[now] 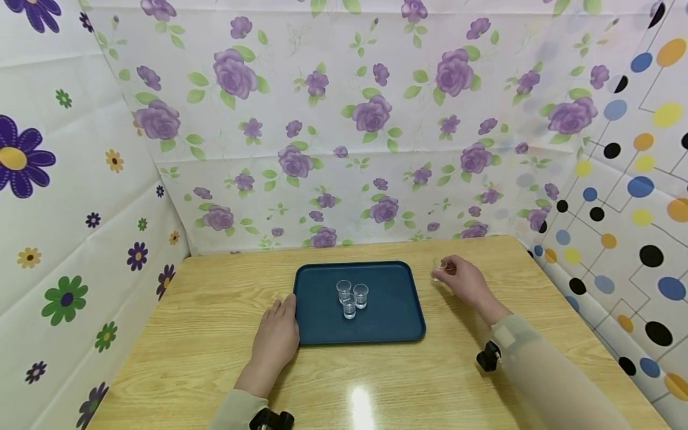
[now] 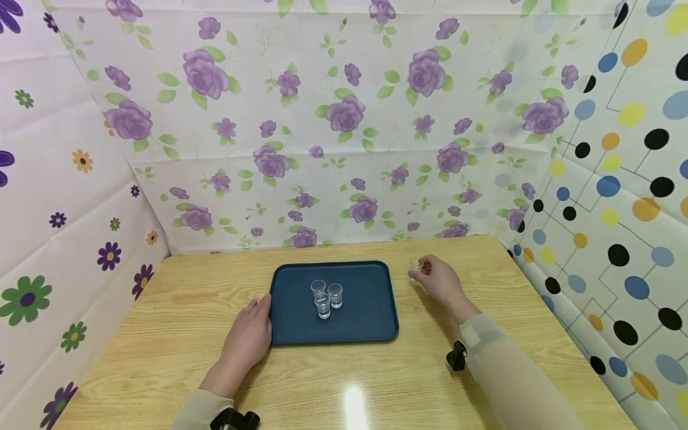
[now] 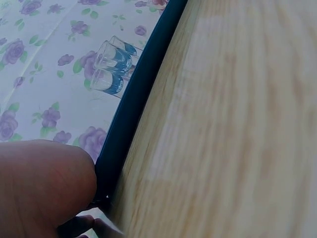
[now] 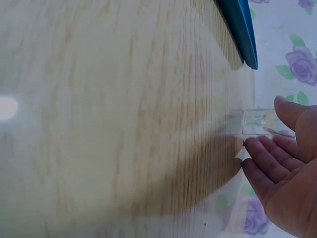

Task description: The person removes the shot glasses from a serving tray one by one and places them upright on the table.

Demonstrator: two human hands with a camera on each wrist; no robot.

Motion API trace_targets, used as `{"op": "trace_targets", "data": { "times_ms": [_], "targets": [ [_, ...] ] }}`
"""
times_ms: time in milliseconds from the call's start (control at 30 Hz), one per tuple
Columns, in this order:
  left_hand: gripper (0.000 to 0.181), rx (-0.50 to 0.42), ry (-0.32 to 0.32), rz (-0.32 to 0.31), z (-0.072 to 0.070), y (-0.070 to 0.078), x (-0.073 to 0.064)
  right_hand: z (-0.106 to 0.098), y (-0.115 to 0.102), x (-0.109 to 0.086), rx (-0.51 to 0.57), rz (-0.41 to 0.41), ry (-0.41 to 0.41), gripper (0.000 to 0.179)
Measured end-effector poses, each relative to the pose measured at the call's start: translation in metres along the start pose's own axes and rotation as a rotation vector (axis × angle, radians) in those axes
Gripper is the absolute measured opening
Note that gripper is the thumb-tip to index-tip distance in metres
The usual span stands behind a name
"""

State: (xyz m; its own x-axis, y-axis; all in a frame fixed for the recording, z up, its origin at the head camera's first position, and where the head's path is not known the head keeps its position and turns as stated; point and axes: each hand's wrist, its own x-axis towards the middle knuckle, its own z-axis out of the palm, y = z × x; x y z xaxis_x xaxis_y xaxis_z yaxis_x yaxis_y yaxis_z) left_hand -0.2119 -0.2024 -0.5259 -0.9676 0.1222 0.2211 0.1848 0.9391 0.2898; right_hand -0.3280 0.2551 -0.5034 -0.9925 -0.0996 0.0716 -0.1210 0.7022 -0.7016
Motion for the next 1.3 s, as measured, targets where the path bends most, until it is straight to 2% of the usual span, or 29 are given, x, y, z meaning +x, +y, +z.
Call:
{"op": "trace_targets", "data": {
  "times_ms": [133,400,833,1033,1300],
  "targets": [
    [0.052,0.006,0.000,0.002,0.000,0.000,0.000,0.000,0.000,-0.003,0.028,0.002,-0.014,0.080],
    [0.052,0.002,0.008,0.003,-0.001,0.000,0.001,0.002,-0.014,-0.016,0.005,-0.007,0.019,0.095],
    [0.052,0.001,0.004,0.001,-0.002,-0.001,0.000,0.015,-0.049,-0.028,-0.048,-0.175,0.087,0.091],
    [0.052,0.001,0.013,0.008,-0.002,0.000,0.000,0.022,-0.069,-0.033,-0.033,-0.195,0.036,0.096],
    [0.052,0.006,-0.002,0.003,0.000,0.001,0.000,0.042,-0.087,-0.034,-0.041,-0.217,-0.030,0.096]
  ]
}}
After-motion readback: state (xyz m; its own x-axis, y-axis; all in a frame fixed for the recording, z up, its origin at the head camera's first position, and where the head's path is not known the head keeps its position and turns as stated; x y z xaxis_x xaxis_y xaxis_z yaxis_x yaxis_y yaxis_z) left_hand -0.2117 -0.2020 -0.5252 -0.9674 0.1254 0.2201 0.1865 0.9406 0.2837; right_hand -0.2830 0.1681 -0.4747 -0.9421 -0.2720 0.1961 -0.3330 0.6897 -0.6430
